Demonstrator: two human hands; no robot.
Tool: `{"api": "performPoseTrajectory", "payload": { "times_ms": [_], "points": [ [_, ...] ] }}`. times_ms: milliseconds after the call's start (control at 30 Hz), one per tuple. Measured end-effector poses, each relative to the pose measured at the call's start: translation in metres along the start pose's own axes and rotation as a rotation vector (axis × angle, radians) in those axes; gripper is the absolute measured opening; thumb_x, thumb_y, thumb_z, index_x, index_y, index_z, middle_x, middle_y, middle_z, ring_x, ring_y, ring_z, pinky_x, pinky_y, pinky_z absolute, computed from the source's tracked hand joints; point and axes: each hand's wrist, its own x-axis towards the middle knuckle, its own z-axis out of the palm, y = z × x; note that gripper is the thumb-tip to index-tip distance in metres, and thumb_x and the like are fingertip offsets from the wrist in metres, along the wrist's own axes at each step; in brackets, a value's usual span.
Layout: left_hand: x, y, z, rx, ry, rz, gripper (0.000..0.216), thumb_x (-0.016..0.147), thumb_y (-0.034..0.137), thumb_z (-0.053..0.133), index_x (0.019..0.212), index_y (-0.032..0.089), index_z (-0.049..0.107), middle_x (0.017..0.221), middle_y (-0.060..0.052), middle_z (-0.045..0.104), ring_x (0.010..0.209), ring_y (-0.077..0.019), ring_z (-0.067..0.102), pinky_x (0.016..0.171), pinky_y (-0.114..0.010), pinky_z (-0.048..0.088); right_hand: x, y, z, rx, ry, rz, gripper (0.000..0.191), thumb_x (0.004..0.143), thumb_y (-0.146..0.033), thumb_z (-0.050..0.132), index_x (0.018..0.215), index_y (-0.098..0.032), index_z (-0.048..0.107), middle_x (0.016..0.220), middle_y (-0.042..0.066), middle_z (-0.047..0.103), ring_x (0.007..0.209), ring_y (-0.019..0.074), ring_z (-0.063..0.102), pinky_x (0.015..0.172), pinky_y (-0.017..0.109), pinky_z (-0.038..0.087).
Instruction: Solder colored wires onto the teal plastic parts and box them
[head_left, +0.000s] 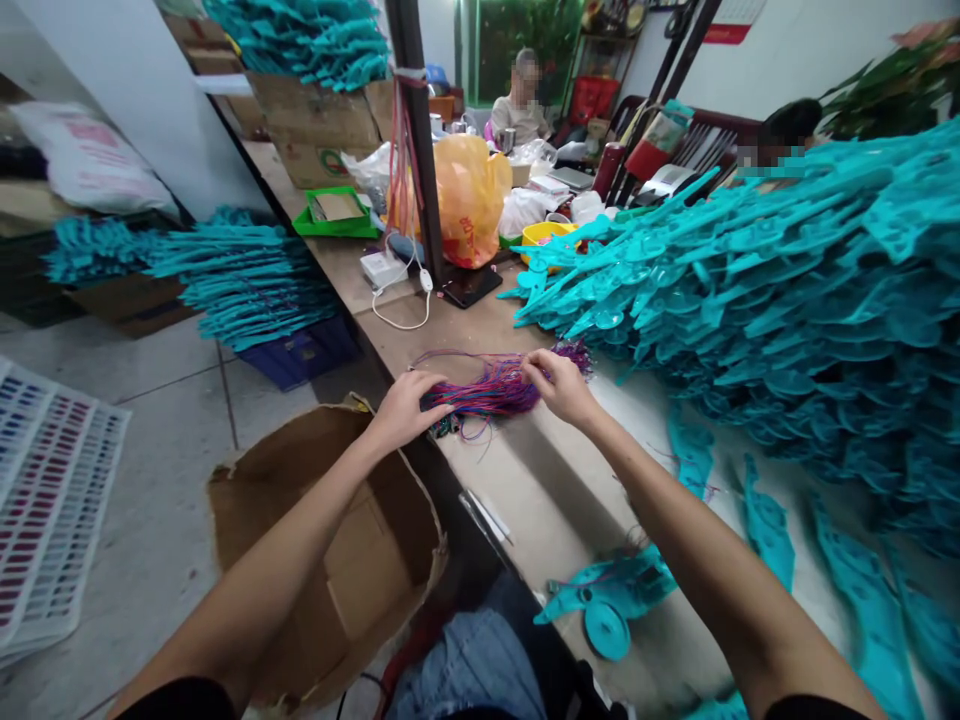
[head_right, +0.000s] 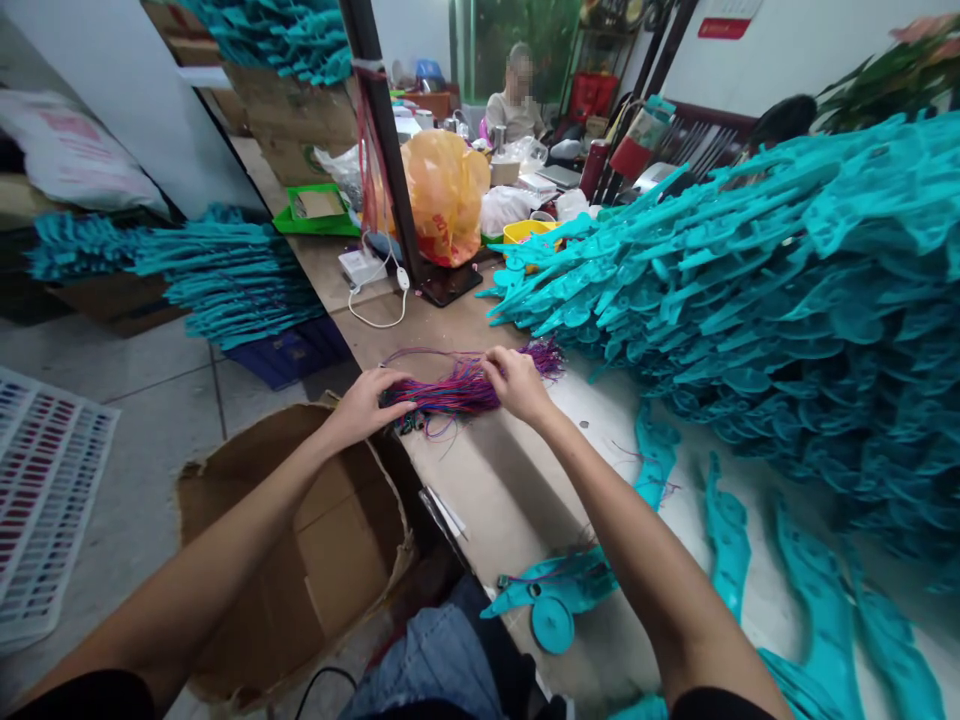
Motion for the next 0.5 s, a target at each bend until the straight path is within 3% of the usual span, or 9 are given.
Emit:
{"api": "performPoseTrajectory", "payload": {
  "times_ms": [133, 300, 367, 500],
  "points": [
    [0.001, 0.013, -0.007, 0.057, 0.025, 0.020, 0.026, 0.090, 0.036, 0.053, 0.100, 0.018, 0.069, 0.102, -0.009, 0.068, 0.097, -0.0236, 0.059, 0.090, -0.039, 0.044, -0.010, -0.002, -0.020, 0.264, 0.058, 0.021, 0.023, 0.092, -0.035, 0.043, 0.084, -0.018, 0.056, 0.072, 0.001, 0.058, 0.065, 0.0129, 0.050, 0.064, 0.025, 0.038],
    [0.007, 0.033, -0.018, 0.076, 0.041, -0.052, 0.031, 0.091, 0.036, 0.050, 0.105, 0.018, 0.071, 0.099, -0.011, 0.071, 0.094, -0.0264, 0.061, 0.084, -0.039, 0.044, -0.016, 0.000, -0.034, 0.435, 0.108, 0.088, 0.020, 0.085, -0.037, 0.052, 0.081, -0.017, 0.058, 0.072, 0.001, 0.056, 0.067, 0.0130, 0.048, 0.062, 0.024, 0.039],
    [0.010, 0.036, -0.021, -0.098, 0.033, -0.155, 0.032, 0.088, 0.038, 0.052, 0.102, 0.018, 0.072, 0.092, -0.010, 0.072, 0.088, -0.0253, 0.063, 0.082, -0.037, 0.045, -0.017, 0.000, -0.039, 0.508, 0.111, 0.107, 0.021, 0.085, -0.037, 0.052, 0.082, -0.017, 0.058, 0.071, 0.001, 0.055, 0.065, 0.0125, 0.047, 0.060, 0.024, 0.038],
    [0.013, 0.039, -0.023, -0.745, 0.095, -0.545, 0.034, 0.073, 0.048, 0.067, 0.082, 0.016, 0.073, 0.070, -0.005, 0.070, 0.064, -0.0175, 0.061, 0.062, -0.028, 0.045, -0.021, 0.004, -0.050, 0.517, 0.058, 0.084, 0.021, 0.087, -0.036, 0.049, 0.084, -0.017, 0.056, 0.069, 0.000, 0.054, 0.062, 0.0118, 0.046, 0.059, 0.024, 0.037]
  ]
}}
